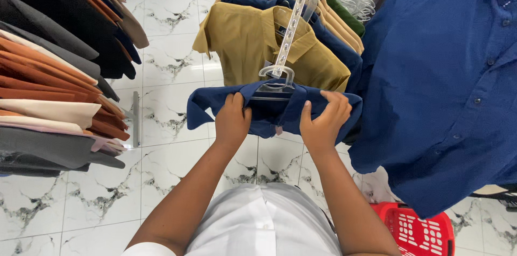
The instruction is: The person picks up a blue shirt on a hanger, removes the hanger, buttons the shirt, then places it back on a hanger and returns it to the rack.
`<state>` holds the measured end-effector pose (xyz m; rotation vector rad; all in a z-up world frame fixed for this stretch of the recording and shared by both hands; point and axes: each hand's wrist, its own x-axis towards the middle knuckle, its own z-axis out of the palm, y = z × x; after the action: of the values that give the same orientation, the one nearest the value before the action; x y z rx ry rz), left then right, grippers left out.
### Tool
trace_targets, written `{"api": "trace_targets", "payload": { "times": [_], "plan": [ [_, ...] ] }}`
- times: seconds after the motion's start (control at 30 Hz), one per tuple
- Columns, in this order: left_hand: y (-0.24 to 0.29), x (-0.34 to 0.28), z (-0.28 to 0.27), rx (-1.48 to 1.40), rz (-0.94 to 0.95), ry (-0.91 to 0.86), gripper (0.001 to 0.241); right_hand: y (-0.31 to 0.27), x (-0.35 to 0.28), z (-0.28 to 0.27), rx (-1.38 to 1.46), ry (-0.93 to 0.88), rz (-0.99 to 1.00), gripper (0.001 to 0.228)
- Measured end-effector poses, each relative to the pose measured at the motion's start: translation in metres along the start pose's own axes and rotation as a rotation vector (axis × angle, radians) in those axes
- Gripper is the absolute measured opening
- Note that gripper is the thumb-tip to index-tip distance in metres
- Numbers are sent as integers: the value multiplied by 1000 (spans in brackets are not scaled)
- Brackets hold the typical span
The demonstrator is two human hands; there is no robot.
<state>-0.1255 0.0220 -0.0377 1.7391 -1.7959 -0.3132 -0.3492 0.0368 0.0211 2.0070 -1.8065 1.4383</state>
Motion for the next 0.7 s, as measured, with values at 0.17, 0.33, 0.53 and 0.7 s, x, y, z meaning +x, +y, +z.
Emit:
{"api": "trace_targets", "payload": {
  "times": [0.17, 0.33, 0.53, 0.7],
  "plan": [
    [9, -11, 3, 42, 2, -15, 5, 8, 32, -12, -112, -169, -313, 29],
    [19, -13, -5, 185, 59, -58, 9, 10, 51, -27, -112, -283, -391, 22],
    [21, 9, -23, -64, 423, 521, 35, 34, 50, -25, -128, -323, -410, 27],
    [30, 46, -39, -76, 555, 85, 39, 39, 49, -19, -63, -473, -425, 23]
  ]
}}
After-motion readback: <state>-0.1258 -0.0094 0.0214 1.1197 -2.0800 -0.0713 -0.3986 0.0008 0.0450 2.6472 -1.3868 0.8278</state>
